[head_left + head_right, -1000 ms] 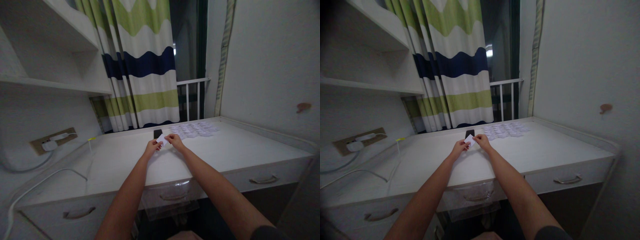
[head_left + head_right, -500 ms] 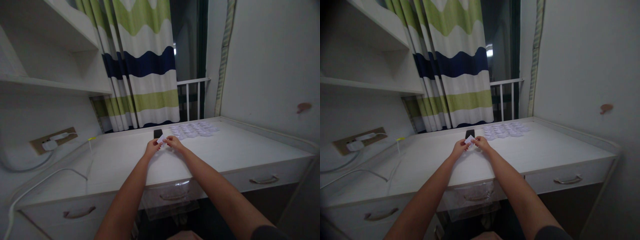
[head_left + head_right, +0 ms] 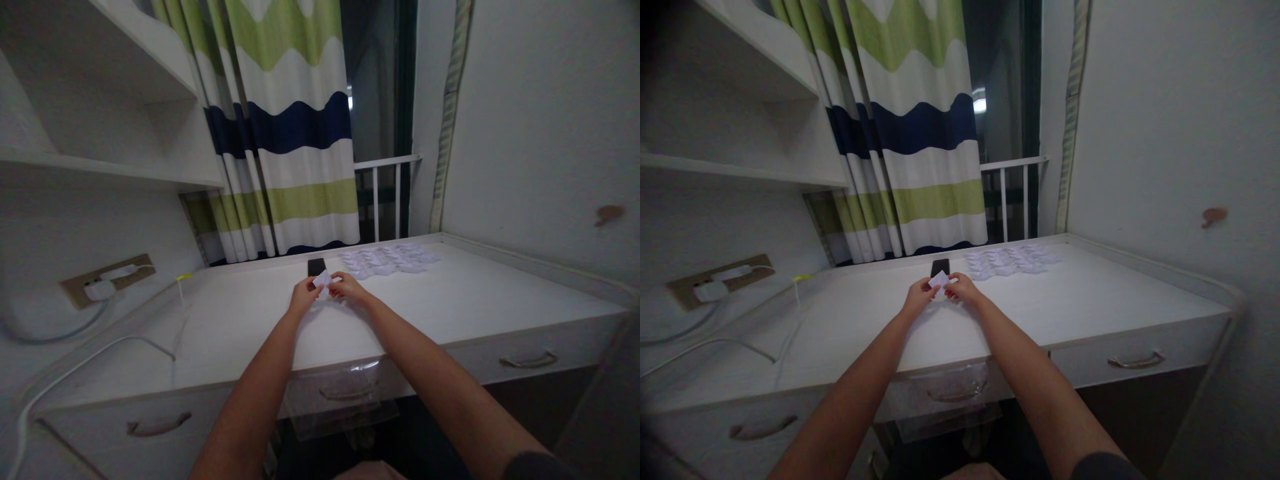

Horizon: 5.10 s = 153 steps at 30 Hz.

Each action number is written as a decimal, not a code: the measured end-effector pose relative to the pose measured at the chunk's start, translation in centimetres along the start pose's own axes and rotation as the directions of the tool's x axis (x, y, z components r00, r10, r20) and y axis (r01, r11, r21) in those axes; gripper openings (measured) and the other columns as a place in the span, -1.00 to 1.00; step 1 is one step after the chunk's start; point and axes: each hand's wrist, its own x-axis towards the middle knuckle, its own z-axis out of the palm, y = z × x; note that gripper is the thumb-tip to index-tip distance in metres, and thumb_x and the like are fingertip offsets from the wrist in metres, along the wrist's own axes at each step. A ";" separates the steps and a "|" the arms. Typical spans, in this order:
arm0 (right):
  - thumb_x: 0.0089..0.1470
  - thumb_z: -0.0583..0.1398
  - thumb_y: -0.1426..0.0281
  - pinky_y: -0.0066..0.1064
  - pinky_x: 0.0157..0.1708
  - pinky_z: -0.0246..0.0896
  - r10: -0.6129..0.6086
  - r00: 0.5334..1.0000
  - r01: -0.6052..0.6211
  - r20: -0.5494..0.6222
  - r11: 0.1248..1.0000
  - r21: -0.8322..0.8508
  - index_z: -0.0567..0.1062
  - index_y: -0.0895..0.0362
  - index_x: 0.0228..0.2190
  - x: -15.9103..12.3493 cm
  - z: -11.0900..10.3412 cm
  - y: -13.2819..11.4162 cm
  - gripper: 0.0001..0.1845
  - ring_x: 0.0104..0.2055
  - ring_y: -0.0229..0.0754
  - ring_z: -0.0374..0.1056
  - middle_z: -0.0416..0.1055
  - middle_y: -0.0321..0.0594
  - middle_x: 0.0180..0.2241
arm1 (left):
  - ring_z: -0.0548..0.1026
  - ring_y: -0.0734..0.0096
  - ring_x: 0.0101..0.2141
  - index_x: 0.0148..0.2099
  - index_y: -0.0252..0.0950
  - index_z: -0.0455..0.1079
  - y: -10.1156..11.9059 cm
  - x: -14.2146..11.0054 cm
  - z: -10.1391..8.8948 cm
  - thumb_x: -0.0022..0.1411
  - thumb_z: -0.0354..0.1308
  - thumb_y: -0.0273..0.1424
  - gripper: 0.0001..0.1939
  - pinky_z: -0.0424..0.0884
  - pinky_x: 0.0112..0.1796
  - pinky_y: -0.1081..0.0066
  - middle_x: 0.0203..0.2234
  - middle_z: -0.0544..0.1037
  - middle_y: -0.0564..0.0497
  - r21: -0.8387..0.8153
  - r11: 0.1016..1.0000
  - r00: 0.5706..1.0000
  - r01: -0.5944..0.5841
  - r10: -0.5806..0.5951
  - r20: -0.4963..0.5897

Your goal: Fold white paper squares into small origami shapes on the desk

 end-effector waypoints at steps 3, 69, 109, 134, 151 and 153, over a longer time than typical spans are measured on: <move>-0.22 0.15 0.56 -0.56 -0.64 0.15 0.038 0.999 -0.039 0.014 0.998 0.041 0.26 0.17 -0.42 -0.3 0.2 -0.3 -0.78 -0.68 -0.36 0.25 0.32 -0.38 -0.74 | 0.31 0.53 -0.65 -0.33 -0.36 0.40 -0.2 0.0 0.1 -0.08 0.12 -0.35 -0.78 0.21 -0.60 0.54 -0.70 0.36 0.11 0.018 1.000 1.000 -0.010 0.010 0.007; -0.14 0.16 0.45 -0.48 -0.41 0.16 -0.480 0.877 0.462 0.037 0.817 -0.346 0.41 0.17 -0.42 2.0 -0.3 2.5 -0.88 -0.44 -0.33 0.25 0.37 -0.27 -0.45 | 0.38 0.47 -0.50 -0.47 -0.36 0.38 0.2 0.4 0.2 -0.19 0.16 -0.53 -0.88 0.34 -0.54 0.50 -0.52 0.45 0.01 -0.328 0.934 0.989 0.140 -0.146 0.008; -0.23 0.20 0.50 -0.38 -0.28 0.17 -0.510 0.854 0.509 0.104 0.778 -0.368 0.49 0.14 -0.32 2.1 -0.4 2.4 -0.70 -0.29 -0.23 0.28 0.42 -0.20 -0.31 | 0.28 0.58 -0.61 -0.52 -0.34 0.27 -0.5 0.5 0.4 -0.17 0.19 -0.31 -0.78 0.20 -0.59 0.56 -0.66 0.33 0.12 -0.277 0.957 0.996 0.082 -0.087 -0.003; -0.25 0.16 0.52 -0.58 -0.66 0.15 -0.287 0.957 0.289 0.030 0.954 -0.079 0.37 0.20 -0.43 2.9 -0.5 2.8 -0.81 -0.59 -0.40 0.21 0.24 -0.39 -0.60 | 0.41 0.46 -0.57 -0.39 -0.38 0.36 0.3 0.3 0.3 -0.22 0.26 -0.41 -0.73 0.33 -0.61 0.52 -0.58 0.46 0.01 -0.321 0.920 0.974 0.227 -0.206 0.097; -0.30 0.16 0.57 -0.55 -0.62 0.22 -0.265 0.962 0.264 -0.064 0.964 -0.027 0.31 0.16 -0.45 2.1 -0.7 1.9 -0.76 -0.59 -0.38 0.28 0.29 -0.39 -0.58 | 0.45 0.47 -0.56 -0.18 -0.34 0.31 0.3 0.2 -0.1 -0.12 0.18 -0.37 -0.62 0.39 -0.54 0.50 -0.56 0.48 0.03 -0.388 0.910 0.989 0.149 -0.147 0.035; -0.30 0.16 0.57 -0.54 -0.62 0.22 -0.279 0.958 0.278 -0.065 0.960 -0.022 0.31 0.15 -0.45 2.0 -0.7 1.8 -0.76 -0.58 -0.37 0.29 0.30 -0.39 -0.58 | 0.45 0.47 -0.56 -0.17 -0.34 0.32 0.3 0.2 -0.2 -0.12 0.18 -0.36 -0.61 0.39 -0.54 0.49 -0.57 0.48 0.03 -0.388 0.911 0.989 0.142 -0.141 0.031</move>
